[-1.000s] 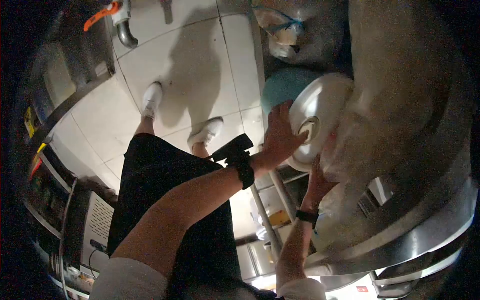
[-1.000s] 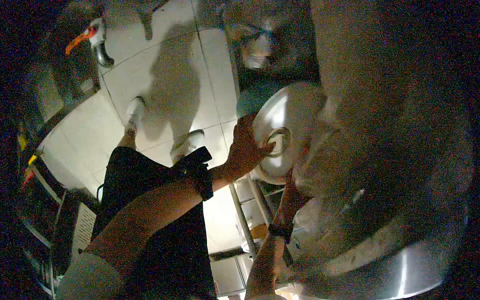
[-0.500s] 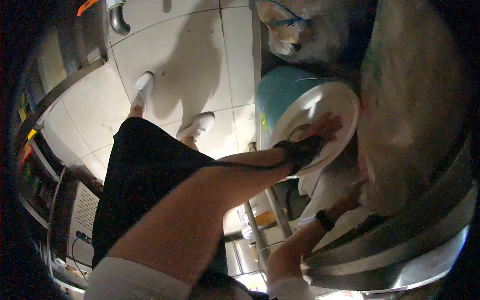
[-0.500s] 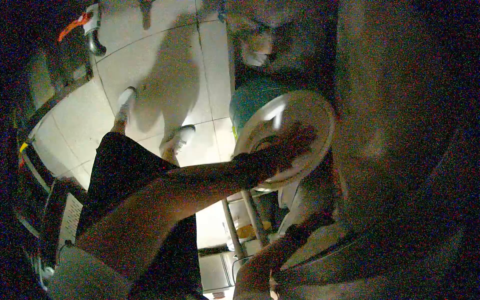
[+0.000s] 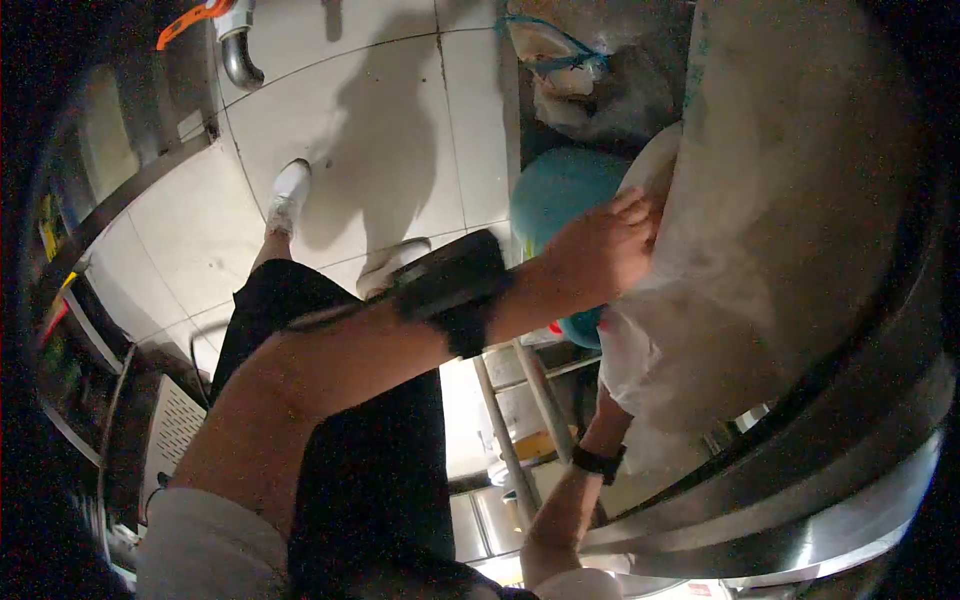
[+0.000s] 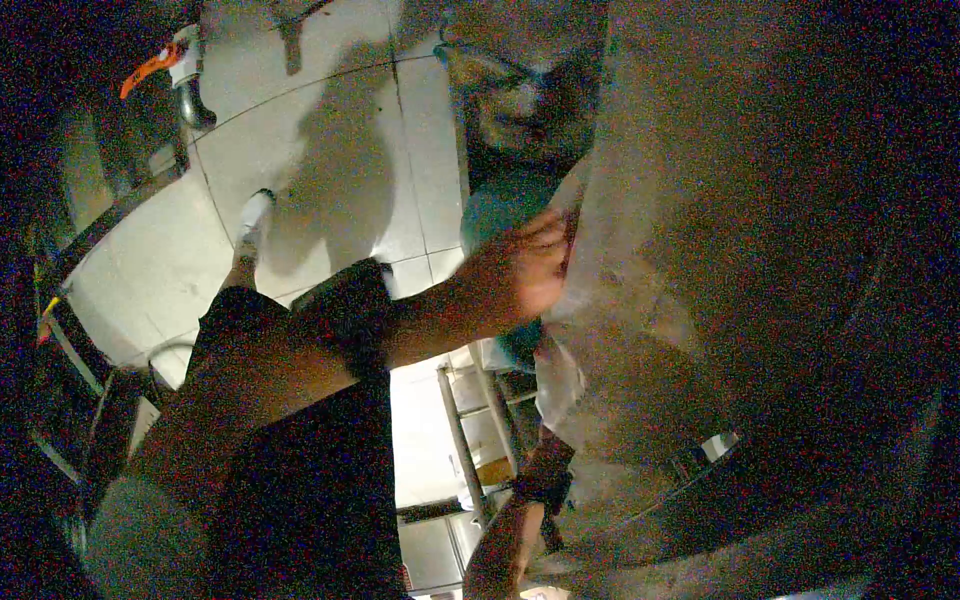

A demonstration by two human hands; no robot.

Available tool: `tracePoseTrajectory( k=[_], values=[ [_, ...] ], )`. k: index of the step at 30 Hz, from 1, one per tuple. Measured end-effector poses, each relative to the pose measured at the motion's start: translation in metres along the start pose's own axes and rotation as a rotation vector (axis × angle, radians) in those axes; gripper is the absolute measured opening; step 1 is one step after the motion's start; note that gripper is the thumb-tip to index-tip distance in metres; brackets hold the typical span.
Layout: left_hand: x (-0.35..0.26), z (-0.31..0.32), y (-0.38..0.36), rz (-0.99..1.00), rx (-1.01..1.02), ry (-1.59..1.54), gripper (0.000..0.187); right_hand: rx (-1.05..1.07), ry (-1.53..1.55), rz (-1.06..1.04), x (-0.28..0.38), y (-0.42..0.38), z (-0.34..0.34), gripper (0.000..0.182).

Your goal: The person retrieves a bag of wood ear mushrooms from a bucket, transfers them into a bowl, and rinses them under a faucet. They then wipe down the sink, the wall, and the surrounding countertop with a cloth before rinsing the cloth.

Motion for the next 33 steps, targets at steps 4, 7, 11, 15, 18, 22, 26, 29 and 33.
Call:
tracePoseTrajectory(
  k=[4, 7, 11, 15, 18, 22, 26, 29, 33],
  values=[
    [0.02, 0.05, -0.045, -0.505, -0.68, -0.61, 0.054, 0.004, 0.02, 0.014, 0.001, 0.001, 0.013, 0.043],
    [0.018, 0.087, -0.048, -0.678, -0.811, -0.824, 0.069, -0.049, 0.082, 0.03, -0.002, -0.014, 0.008, 0.043],
    [0.013, 0.05, -0.009, -0.425, -0.989, -0.497, 0.069, -0.124, 0.183, 0.088, -0.002, -0.034, -0.019, 0.042],
    [0.023, 0.038, 0.043, -0.563, -1.073, -0.805, 0.059, -0.17, 0.238, 0.082, 0.011, -0.049, -0.043, 0.042],
    [0.008, 0.015, 0.025, -0.469, -1.112, -0.392, 0.051, -0.197, 0.266, 0.074, 0.027, -0.063, -0.059, 0.041],
    [-0.029, 0.055, -0.029, -0.579, -1.013, -0.557, 0.046, -0.205, 0.298, 0.097, 0.026, -0.072, -0.064, 0.041],
    [-0.035, 0.092, -0.065, -0.83, -0.91, -0.676, 0.065, -0.126, 0.305, 0.161, -0.007, -0.063, -0.03, 0.04],
    [-0.033, 0.117, -0.048, -0.922, -0.953, -1.068, 0.086, -0.065, 0.304, 0.201, -0.023, -0.062, -0.006, 0.04],
    [-0.025, 0.122, -0.027, -0.799, -0.701, -1.068, 0.09, 0.005, 0.363, 0.192, -0.024, -0.034, -0.002, 0.039]
  ],
)
Point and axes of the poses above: each hand's wrist, its own y-axis towards the middle knuckle, its own z-axis out of the palm, x = y × z, the point moved 3 cm from there along y, towards the middle knuckle, and after that the axes turned 6 degrees about -x, right-handed, at the moved point
